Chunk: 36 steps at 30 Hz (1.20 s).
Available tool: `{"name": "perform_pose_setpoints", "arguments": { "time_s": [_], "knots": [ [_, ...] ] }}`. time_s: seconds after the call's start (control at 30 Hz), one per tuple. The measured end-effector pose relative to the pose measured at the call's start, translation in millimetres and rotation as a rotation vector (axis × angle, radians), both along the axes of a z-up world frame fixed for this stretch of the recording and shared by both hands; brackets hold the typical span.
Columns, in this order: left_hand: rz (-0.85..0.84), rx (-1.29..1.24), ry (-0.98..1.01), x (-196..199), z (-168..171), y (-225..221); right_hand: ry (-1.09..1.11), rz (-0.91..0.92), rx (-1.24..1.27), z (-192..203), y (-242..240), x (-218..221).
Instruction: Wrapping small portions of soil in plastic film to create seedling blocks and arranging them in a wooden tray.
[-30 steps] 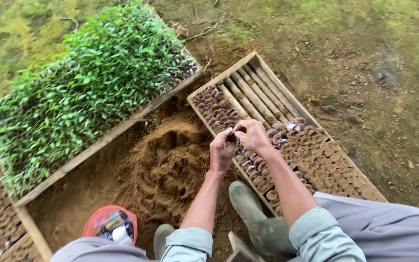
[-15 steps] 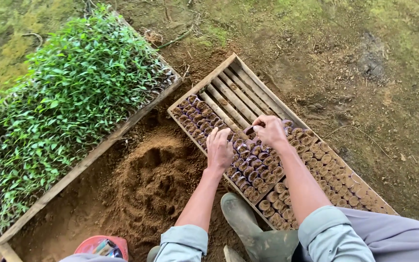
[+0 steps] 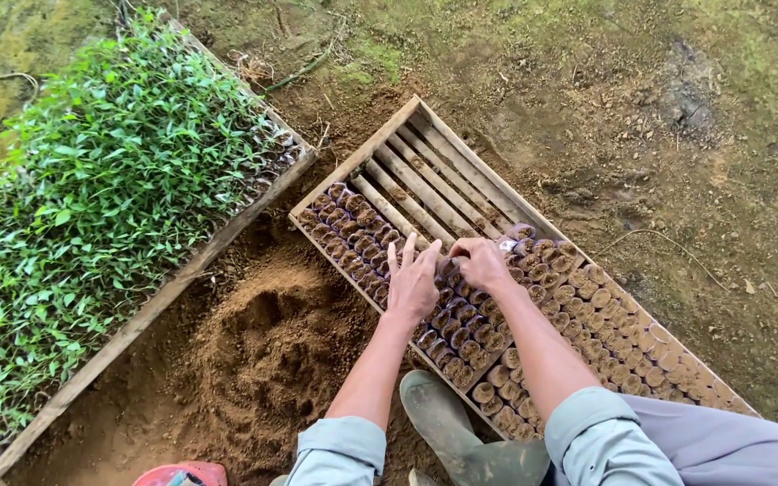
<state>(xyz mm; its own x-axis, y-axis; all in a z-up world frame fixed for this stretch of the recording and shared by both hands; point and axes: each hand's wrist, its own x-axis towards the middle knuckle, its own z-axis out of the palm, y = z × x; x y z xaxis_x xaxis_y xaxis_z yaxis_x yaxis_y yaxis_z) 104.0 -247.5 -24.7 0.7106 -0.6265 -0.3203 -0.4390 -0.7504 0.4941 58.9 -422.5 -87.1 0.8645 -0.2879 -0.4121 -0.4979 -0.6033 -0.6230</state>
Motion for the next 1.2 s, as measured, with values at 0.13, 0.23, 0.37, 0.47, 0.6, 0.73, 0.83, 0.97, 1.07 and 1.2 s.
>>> {"name": "perform_pose_setpoints", "arguments": {
  "time_s": [0.13, 0.23, 0.37, 0.47, 0.6, 0.73, 0.83, 0.97, 1.07, 1.2],
  "knots": [
    [-0.075, 0.115, 0.024, 3, -5, -8, 0.031, 0.009, -0.001, -1, -2, 5],
    [-0.123, 0.158, 0.029, 4, -12, -11, 0.046, 0.02, 0.009, -5, -4, 7],
    [-0.184, 0.216, 0.011, 5, -20, -13, 0.166, 0.057, -0.042, 9, -2, 10],
    [-0.184, 0.217, 0.015, 3, -20, -15, 0.192, 0.06, -0.045, 9, -1, 11],
    [-0.186, 0.256, 0.036, 0, -32, -18, 0.194, 0.058, -0.05, 20, -2, 19],
    [-0.204, 0.247, 0.028, 0, -39, -19, 0.191, 0.074, -0.057, 15, -4, 18],
    [-0.19, 0.234, 0.03, 0, -40, -19, 0.195, 0.083, -0.06, 11, -4, 17],
    [-0.208, 0.246, 0.041, -2, -37, -19, 0.218, 0.093, -0.078, 9, -4, 16],
    [-0.208, 0.241, 0.057, 0, -40, -20, 0.237, 0.104, -0.092, 9, -5, 18],
    [-0.224, 0.237, 0.062, 3, -50, -21, 0.269, 0.122, -0.099, -16, -10, 15]
  ]
}}
